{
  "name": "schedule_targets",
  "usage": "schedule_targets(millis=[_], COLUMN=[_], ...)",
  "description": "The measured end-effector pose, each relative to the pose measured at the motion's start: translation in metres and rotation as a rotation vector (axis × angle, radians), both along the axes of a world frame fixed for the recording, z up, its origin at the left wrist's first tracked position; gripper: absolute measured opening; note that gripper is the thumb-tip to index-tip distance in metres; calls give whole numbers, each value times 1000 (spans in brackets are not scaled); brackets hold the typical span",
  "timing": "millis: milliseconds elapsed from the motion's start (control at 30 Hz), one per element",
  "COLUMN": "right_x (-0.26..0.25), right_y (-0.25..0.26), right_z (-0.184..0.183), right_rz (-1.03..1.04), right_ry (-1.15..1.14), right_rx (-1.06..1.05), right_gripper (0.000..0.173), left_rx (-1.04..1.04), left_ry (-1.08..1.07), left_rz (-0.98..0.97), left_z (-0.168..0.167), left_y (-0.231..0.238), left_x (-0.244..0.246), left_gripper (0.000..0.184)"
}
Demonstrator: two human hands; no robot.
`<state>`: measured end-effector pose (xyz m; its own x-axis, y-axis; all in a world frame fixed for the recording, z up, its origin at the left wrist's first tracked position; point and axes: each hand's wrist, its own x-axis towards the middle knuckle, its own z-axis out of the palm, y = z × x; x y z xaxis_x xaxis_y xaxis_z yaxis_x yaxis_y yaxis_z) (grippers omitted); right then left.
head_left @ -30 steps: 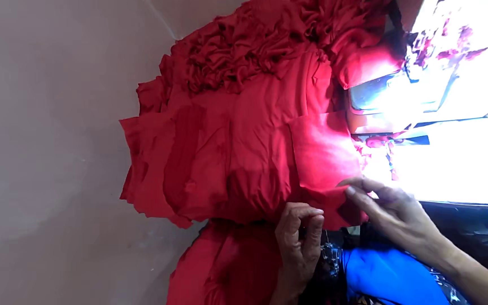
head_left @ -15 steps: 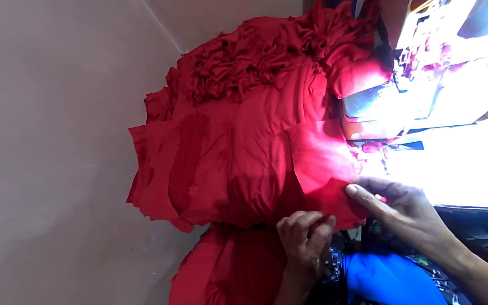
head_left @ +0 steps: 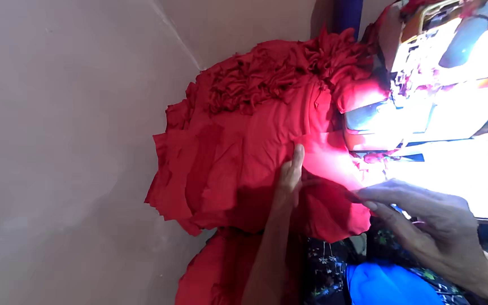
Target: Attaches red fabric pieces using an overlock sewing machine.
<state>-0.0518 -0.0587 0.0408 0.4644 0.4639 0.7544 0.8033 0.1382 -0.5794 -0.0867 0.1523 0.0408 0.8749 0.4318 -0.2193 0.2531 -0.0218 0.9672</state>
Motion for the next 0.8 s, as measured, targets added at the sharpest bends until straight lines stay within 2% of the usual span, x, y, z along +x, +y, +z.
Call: schedule_targets(millis=[67,167,300,400,500,667,800], right_x=[0,1,4,7,15,33,40], right_y=[-7,-12,-13,-9,-5,9,20], right_z=[-8,-16,-17,-13,-7,17,23], right_rz=[35,62,55,31,-16,-132,-155], right_ry=[9,21,46,38,53,146,286], right_rx=[-49,-80,-50,-15,34,135,164], right_gripper=[25,26,27,28,26,14,5], left_rx=[270,472,634,697,612,95,24], left_ry=[-14,-81,-89,-227,-386,-506,-541], left_rz=[70,116,170,194,136,-104,-191], left_z=[-16,-26,-6,2,14,36,36], left_y=[14,21,5,-5,-18,-41,-43], left_x=[25,48,44,45,42,26,14], left_gripper=[55,47,41,28,26,18,23])
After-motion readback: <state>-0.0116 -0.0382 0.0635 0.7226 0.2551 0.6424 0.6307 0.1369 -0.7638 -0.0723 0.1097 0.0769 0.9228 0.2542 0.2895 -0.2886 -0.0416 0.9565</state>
